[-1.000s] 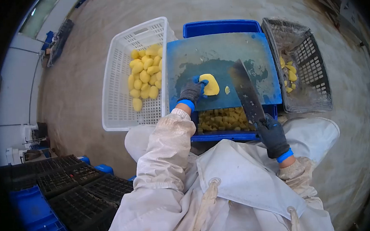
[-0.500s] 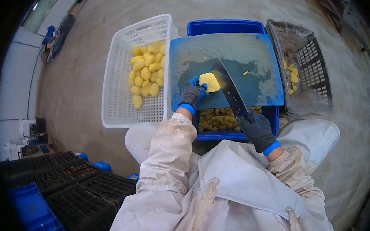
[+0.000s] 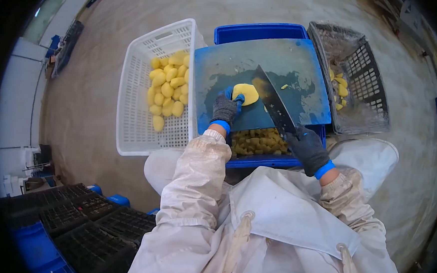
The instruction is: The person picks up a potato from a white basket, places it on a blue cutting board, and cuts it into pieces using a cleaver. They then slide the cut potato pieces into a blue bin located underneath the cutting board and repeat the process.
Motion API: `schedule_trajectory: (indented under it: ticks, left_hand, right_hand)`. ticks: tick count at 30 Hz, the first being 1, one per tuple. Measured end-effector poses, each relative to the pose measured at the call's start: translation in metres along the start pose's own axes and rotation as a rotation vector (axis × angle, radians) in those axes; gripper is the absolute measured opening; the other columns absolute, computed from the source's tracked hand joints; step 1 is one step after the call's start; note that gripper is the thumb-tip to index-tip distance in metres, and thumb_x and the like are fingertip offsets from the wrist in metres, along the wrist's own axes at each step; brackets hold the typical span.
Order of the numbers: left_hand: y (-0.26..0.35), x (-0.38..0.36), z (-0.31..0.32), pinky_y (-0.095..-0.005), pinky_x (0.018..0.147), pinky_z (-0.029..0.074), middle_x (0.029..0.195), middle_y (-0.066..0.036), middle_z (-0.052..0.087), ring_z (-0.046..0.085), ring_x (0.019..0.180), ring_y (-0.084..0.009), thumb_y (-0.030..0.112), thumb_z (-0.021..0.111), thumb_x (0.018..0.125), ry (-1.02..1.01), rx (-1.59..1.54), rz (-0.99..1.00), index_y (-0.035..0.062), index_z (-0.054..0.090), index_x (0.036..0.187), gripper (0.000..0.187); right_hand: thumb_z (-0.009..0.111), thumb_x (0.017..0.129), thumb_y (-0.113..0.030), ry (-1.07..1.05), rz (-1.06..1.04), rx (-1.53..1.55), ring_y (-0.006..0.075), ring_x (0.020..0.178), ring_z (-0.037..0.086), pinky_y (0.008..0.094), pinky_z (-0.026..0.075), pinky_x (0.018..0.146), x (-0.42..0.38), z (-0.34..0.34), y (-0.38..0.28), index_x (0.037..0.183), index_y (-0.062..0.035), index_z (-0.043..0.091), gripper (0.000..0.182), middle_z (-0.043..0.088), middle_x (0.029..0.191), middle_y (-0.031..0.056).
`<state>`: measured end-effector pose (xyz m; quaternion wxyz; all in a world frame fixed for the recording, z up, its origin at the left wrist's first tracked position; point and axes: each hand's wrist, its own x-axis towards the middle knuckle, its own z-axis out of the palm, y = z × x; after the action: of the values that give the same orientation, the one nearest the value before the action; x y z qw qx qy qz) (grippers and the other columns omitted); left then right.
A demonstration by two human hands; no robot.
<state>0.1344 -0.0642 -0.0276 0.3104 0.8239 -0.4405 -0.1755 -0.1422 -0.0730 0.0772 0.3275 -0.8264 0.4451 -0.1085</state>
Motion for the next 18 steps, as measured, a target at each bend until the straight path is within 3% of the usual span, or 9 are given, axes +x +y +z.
schedule_trajectory:
  ticks: [7, 12, 14, 15, 17, 18]
  left_hand:
    - [0.007, -0.002, -0.001, -0.0308, 0.077, 0.05, 0.095, -0.011, 0.067, 0.065, 0.084, -0.0181, 0.024, 0.067, 0.081, -0.055, -0.138, -0.107, 0.0022, 0.06, 0.11, 0.037]
    - [0.013, -0.007, -0.002, -0.031, 0.077, 0.05, 0.095, -0.012, 0.067, 0.065, 0.085, -0.0183, 0.025, 0.067, 0.081, -0.04, -0.157, -0.071, 0.0017, 0.06, 0.11, 0.038]
    - [0.011, -0.006, -0.001, -0.031, 0.077, 0.05, 0.095, -0.012, 0.067, 0.065, 0.085, -0.0182, 0.025, 0.067, 0.081, -0.022, -0.125, -0.03, 0.0015, 0.06, 0.11, 0.038]
    - [0.007, -0.005, 0.002, -0.0314, 0.077, 0.05, 0.096, -0.012, 0.067, 0.065, 0.086, -0.0187, 0.024, 0.067, 0.081, -0.068, -0.147, -0.087, 0.0012, 0.059, 0.111, 0.039]
    - [0.001, -0.004, 0.005, -0.0317, 0.077, 0.05, 0.098, -0.013, 0.067, 0.065, 0.088, -0.0191, 0.024, 0.067, 0.081, -0.108, -0.165, -0.136, 0.0009, 0.058, 0.113, 0.04]
    - [-0.007, -0.004, 0.01, -0.0335, 0.078, 0.05, 0.098, -0.015, 0.066, 0.065, 0.088, -0.0223, 0.024, 0.067, 0.081, -0.085, -0.258, -0.164, 0.0013, 0.058, 0.113, 0.041]
  right_hand:
    - [0.05, 0.087, -0.033, -0.068, 0.063, 0.029, 0.0385, 0.074, 0.06, 0.0477, 0.047, 0.068, 0.002, 0.015, -0.009, 0.098, -0.001, 0.058, 0.035, 0.062, 0.078, 0.0217]
    - [0.049, 0.087, -0.031, -0.181, 0.177, 0.127, 0.0403, 0.078, 0.06, 0.0489, 0.046, 0.07, 0.008, 0.021, -0.009, 0.097, -0.0005, 0.057, 0.033, 0.061, 0.081, 0.0242]
    - [0.05, 0.086, -0.029, -0.176, -0.11, -0.144, 0.0411, 0.079, 0.059, 0.049, 0.046, 0.07, 0.015, 0.041, 0.01, 0.096, -0.0001, 0.056, 0.031, 0.06, 0.082, 0.0259]
    - [0.05, 0.086, -0.029, -0.174, -0.111, -0.142, 0.0411, 0.079, 0.059, 0.049, 0.046, 0.07, 0.019, 0.044, 0.008, 0.096, -0.0001, 0.056, 0.031, 0.06, 0.082, 0.0259]
    - [0.05, 0.086, -0.027, -0.182, 0.203, 0.069, 0.0414, 0.079, 0.059, 0.0492, 0.047, 0.07, 0.029, 0.051, -0.002, 0.094, -0.0002, 0.055, 0.028, 0.06, 0.083, 0.0271]
    - [0.05, 0.086, -0.027, -0.178, 0.2, 0.07, 0.0414, 0.079, 0.059, 0.0492, 0.047, 0.07, 0.029, 0.053, 0.006, 0.094, -0.0002, 0.055, 0.028, 0.06, 0.083, 0.0271]
